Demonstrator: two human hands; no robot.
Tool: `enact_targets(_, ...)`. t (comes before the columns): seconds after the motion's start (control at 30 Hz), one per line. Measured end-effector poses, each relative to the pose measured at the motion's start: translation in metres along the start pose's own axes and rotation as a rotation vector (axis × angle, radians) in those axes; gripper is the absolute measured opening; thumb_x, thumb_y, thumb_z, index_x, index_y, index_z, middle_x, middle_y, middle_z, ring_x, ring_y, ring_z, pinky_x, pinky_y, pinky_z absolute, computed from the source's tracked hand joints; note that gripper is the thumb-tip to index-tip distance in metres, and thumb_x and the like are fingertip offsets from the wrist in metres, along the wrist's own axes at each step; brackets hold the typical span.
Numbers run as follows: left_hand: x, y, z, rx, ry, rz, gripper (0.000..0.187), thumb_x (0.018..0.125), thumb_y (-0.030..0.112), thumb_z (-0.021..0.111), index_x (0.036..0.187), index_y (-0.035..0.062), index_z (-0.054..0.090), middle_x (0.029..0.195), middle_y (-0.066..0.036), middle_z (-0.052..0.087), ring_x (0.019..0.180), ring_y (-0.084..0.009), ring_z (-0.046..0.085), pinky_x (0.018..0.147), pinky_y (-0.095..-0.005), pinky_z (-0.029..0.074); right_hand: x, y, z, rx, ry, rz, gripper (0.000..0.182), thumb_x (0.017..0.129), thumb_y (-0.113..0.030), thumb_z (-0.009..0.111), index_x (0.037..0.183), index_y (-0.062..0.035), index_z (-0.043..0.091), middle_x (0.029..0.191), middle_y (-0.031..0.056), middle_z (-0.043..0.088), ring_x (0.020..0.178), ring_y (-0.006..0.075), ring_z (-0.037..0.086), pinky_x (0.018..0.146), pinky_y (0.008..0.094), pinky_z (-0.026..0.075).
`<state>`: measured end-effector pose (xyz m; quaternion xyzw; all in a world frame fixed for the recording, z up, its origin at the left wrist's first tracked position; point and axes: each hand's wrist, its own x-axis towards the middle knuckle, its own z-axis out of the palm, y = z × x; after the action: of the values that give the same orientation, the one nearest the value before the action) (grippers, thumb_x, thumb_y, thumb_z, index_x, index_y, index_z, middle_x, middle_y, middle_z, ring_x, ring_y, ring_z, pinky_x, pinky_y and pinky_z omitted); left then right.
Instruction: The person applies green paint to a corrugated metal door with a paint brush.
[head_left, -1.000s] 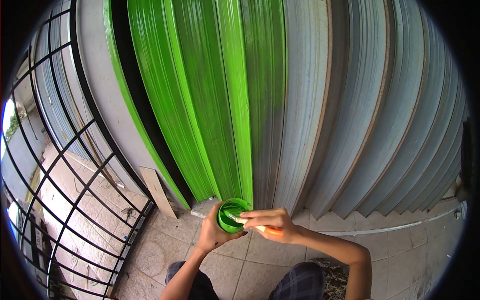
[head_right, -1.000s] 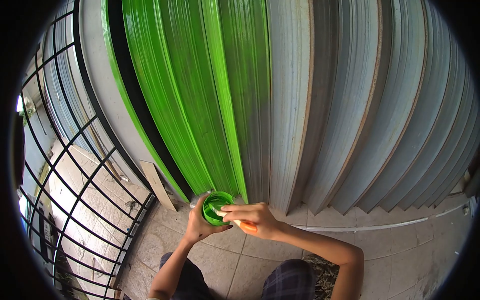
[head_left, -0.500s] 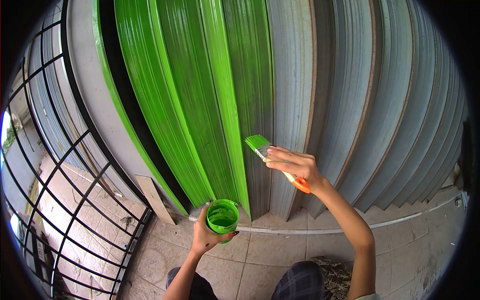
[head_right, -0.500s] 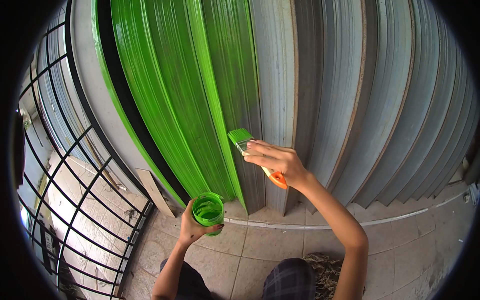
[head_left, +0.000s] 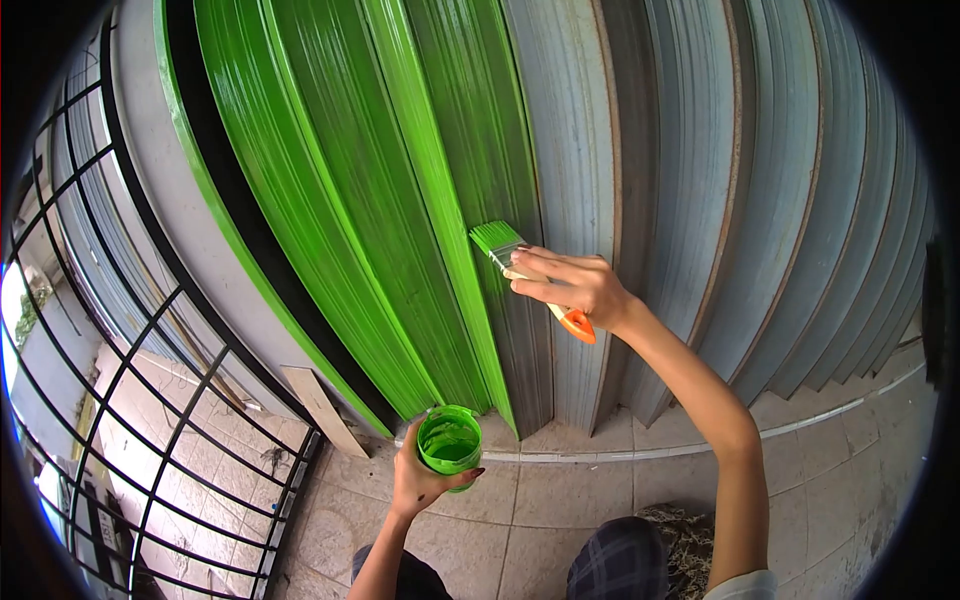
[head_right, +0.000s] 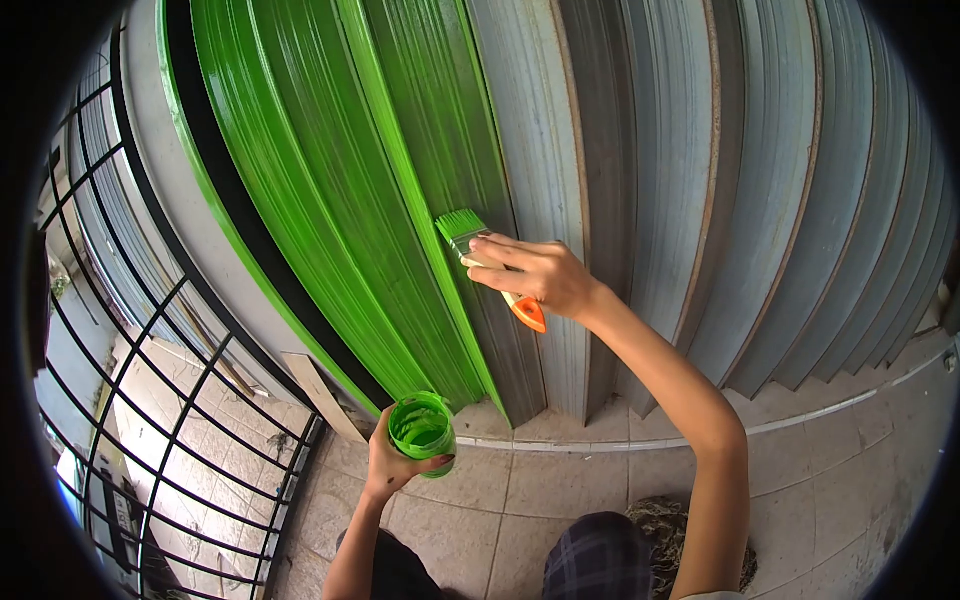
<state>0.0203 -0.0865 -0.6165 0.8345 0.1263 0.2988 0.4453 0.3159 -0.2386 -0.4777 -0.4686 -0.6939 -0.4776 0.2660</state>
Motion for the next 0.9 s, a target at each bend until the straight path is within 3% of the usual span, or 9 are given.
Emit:
enact_targets(0.07, -0.001, -0.007, 0.0, -0.002, 0.001, 0.014, 0.094, 0.053, 0.031, 0.093, 0.126, -0.006, 0.046, 0.112, -0.016, 0.066, 0.105, -0.0238, 0.065, 0.094, -0.0358, 0.05, -0.024, -0.012, 0.013, 0.03, -0.034, -0.002, 0.024, 0.076, -0.006, 0.068, 0.099, -0.0134, 0.069, 0.112, 0.0106, 0.067, 0.101, 0.0246, 0.067, 0.078, 0.0301, 0.061)
enact_targets(0.1, 0.0, -0.007, 0.0, -0.007, 0.004, 0.01, 0.093, 0.053, 0.031, 0.093, 0.125, -0.0058, 0.046, 0.112, -0.016, 0.066, 0.105, -0.0235, 0.064, 0.094, -0.0357, 0.05, -0.043, -0.02, 0.026, 0.015, -0.068, -0.042, 0.015, 0.078, -0.011, 0.069, 0.092, -0.0152, 0.07, 0.113, 0.0091, 0.066, 0.1, 0.0208, 0.067, 0.073, 0.0271, 0.061)
enact_targets(0.2, 0.0, -0.005, 0.0, -0.03, 0.008, 0.0, 0.089, 0.055, 0.029, 0.093, 0.123, -0.0053, 0.047, 0.111, -0.015, 0.066, 0.104, -0.0223, 0.064, 0.093, -0.0353, 0.05, -0.101, -0.054, 0.055, 0.02, -0.213, -0.134, 0.002, 0.08, -0.013, 0.066, 0.082, -0.0128, 0.064, 0.115, 0.0106, 0.064, 0.099, 0.0195, 0.068, 0.069, 0.0243, 0.061)
enact_targets(0.27, 0.002, -0.006, -0.001, -0.063, 0.001, 0.0, 0.087, 0.056, 0.027, 0.093, 0.122, -0.0051, 0.048, 0.11, -0.014, 0.066, 0.103, -0.0213, 0.064, 0.093, -0.0347, 0.05, -0.11, -0.067, 0.057, 0.093, -0.346, -0.213, 0.002, 0.081, -0.014, 0.064, 0.08, -0.0132, 0.063, 0.113, 0.0091, 0.065, 0.099, 0.018, 0.067, 0.065, 0.0234, 0.061)
enact_targets(0.37, 0.004, -0.005, 0.0, -0.063, -0.028, -0.027, 0.087, 0.055, 0.02, 0.093, 0.124, -0.0036, 0.046, 0.114, -0.012, 0.063, 0.106, -0.0204, 0.062, 0.096, -0.0366, 0.048, -0.084, -0.044, 0.044, 0.053, -0.348, -0.233, 0.002, 0.081, -0.015, 0.063, 0.08, -0.0139, 0.063, 0.113, 0.0076, 0.065, 0.1, 0.0164, 0.067, 0.063, 0.0232, 0.061)
enact_targets(0.4, 0.006, -0.004, 0.001, -0.067, -0.029, -0.018, 0.086, 0.055, 0.019, 0.093, 0.124, -0.0036, 0.046, 0.114, -0.012, 0.063, 0.106, -0.0204, 0.062, 0.096, -0.0366, 0.048, -0.057, -0.029, 0.033, 0.039, -0.275, -0.209, 0.003, 0.079, -0.013, 0.066, 0.078, -0.015, 0.063, 0.109, 0.0068, 0.066, 0.099, 0.0177, 0.067, 0.069, 0.0228, 0.061)
enact_targets(0.6, 0.004, 0.0, 0.004, -0.091, -0.033, -0.033, 0.085, 0.056, 0.02, 0.093, 0.123, -0.004, 0.047, 0.113, -0.013, 0.064, 0.105, -0.0204, 0.062, 0.094, -0.0359, 0.049, 0.063, 0.03, -0.028, -0.103, 0.085, -0.118, 0.008, 0.078, -0.012, 0.067, 0.086, -0.013, 0.069, 0.112, 0.009, 0.067, 0.101, 0.0221, 0.067, 0.072, 0.0277, 0.061)
enact_targets(0.8, 0.004, -0.002, 0.003, -0.099, -0.033, -0.022, 0.084, 0.055, 0.02, 0.093, 0.121, -0.0044, 0.047, 0.111, -0.013, 0.064, 0.103, -0.0204, 0.062, 0.093, -0.0353, 0.049, -0.032, -0.023, 0.038, 0.003, -0.141, -0.154, 0.003, 0.081, -0.013, 0.062, 0.08, -0.0147, 0.064, 0.108, 0.0056, 0.067, 0.102, 0.0172, 0.067, 0.064, 0.0248, 0.061)
enact_targets(0.9, 0.002, -0.001, 0.001, -0.089, -0.031, -0.032, 0.083, 0.056, 0.017, 0.092, 0.122, -0.0045, 0.047, 0.113, -0.013, 0.064, 0.105, -0.0205, 0.062, 0.095, -0.0362, 0.049, -0.066, -0.043, 0.044, 0.108, -0.356, -0.186, 0.004, 0.083, -0.014, 0.059, 0.082, -0.0141, 0.063, 0.1, 0.0062, 0.067, 0.092, 0.0171, 0.068, 0.061, 0.0261, 0.06)
